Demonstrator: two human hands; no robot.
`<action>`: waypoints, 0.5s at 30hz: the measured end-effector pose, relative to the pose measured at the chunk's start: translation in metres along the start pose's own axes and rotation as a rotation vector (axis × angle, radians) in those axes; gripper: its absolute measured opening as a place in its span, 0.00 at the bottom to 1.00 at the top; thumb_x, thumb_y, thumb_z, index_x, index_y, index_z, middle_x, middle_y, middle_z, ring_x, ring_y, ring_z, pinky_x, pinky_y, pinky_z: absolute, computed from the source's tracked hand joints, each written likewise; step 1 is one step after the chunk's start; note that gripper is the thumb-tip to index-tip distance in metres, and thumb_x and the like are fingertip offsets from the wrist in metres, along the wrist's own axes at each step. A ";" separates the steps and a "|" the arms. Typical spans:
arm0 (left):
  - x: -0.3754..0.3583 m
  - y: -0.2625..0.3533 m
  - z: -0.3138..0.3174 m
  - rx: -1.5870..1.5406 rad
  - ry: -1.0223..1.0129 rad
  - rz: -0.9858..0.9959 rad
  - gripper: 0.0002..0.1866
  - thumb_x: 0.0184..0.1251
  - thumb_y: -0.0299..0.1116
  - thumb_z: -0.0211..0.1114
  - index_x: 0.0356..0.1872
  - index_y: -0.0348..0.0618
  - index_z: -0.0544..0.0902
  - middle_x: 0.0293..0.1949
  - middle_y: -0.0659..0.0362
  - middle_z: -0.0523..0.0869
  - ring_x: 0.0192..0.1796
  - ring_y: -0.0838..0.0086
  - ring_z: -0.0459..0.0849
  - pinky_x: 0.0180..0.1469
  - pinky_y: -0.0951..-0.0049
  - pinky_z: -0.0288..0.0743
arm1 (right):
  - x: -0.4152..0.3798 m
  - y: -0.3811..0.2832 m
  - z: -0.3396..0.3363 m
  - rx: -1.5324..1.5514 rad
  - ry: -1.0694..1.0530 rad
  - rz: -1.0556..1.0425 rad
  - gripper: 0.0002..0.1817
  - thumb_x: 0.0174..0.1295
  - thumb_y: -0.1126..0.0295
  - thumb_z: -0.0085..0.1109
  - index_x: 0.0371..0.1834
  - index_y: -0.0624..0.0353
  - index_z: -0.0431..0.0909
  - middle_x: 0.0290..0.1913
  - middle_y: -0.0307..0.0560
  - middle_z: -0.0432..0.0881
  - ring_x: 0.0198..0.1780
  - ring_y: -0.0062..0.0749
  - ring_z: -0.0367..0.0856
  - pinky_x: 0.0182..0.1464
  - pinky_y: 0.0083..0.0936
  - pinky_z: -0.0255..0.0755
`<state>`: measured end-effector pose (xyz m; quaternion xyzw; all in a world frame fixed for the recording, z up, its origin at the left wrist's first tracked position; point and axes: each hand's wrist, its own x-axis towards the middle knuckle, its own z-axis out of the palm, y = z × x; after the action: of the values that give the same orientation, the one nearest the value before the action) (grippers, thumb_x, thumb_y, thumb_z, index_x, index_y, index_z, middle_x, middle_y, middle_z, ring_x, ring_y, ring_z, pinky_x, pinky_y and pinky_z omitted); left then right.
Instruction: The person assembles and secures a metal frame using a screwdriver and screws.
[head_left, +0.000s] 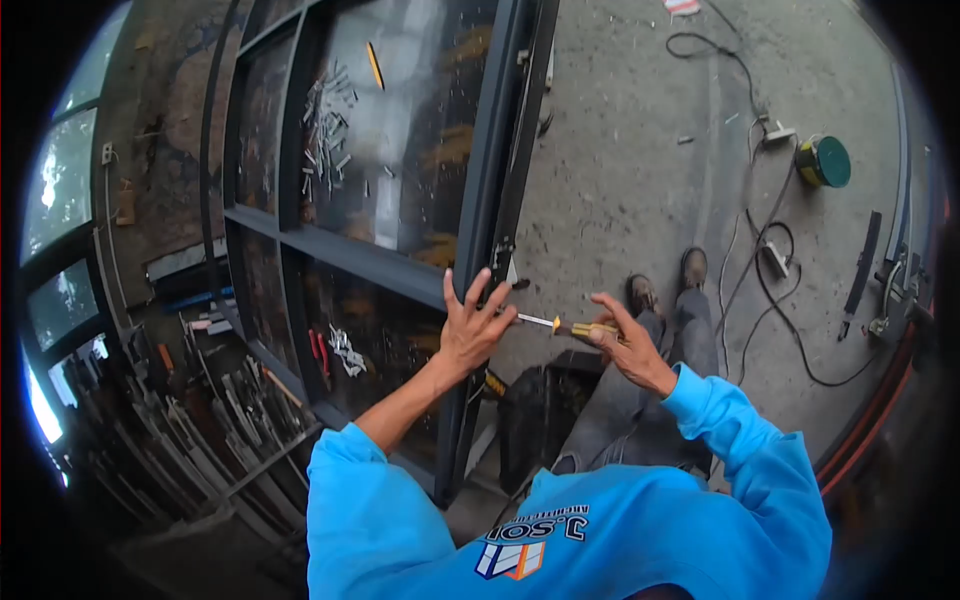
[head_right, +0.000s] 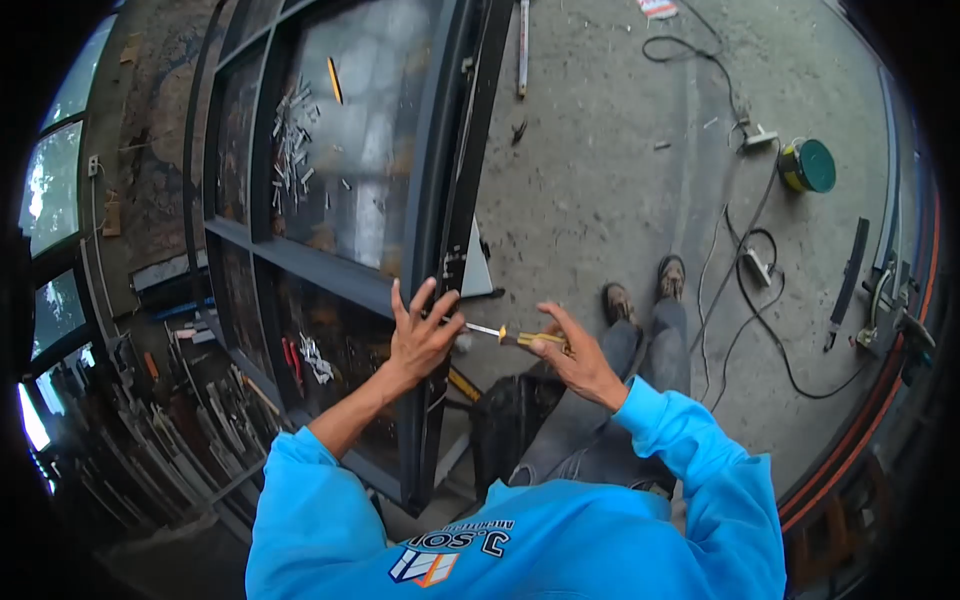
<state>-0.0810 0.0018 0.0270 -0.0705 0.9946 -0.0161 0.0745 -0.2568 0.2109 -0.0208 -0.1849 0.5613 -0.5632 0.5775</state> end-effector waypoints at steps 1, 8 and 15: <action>0.001 0.001 -0.001 -0.008 0.028 -0.008 0.11 0.51 0.39 0.69 0.34 0.54 0.78 0.54 0.62 0.72 0.68 0.57 0.59 0.65 0.30 0.47 | -0.007 0.003 0.001 0.039 -0.032 0.084 0.27 0.63 0.55 0.59 0.60 0.57 0.67 0.38 0.46 0.78 0.26 0.30 0.76 0.27 0.28 0.70; -0.003 0.002 0.003 -0.118 0.008 -0.037 0.12 0.47 0.45 0.73 0.34 0.62 0.83 0.62 0.65 0.68 0.71 0.57 0.52 0.69 0.34 0.43 | 0.005 0.005 -0.004 -0.333 -0.149 -0.158 0.17 0.61 0.58 0.60 0.48 0.56 0.75 0.20 0.39 0.68 0.16 0.26 0.66 0.17 0.24 0.61; -0.006 -0.001 0.006 -0.050 0.009 -0.006 0.07 0.52 0.32 0.66 0.32 0.60 0.80 0.55 0.70 0.72 0.69 0.60 0.55 0.68 0.29 0.45 | -0.002 0.008 -0.005 0.108 -0.218 0.353 0.20 0.62 0.62 0.59 0.55 0.56 0.73 0.24 0.43 0.73 0.17 0.24 0.70 0.18 0.23 0.65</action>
<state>-0.0737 0.0015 0.0216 -0.0752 0.9948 0.0082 0.0682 -0.2571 0.2170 -0.0278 -0.1123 0.4883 -0.4593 0.7335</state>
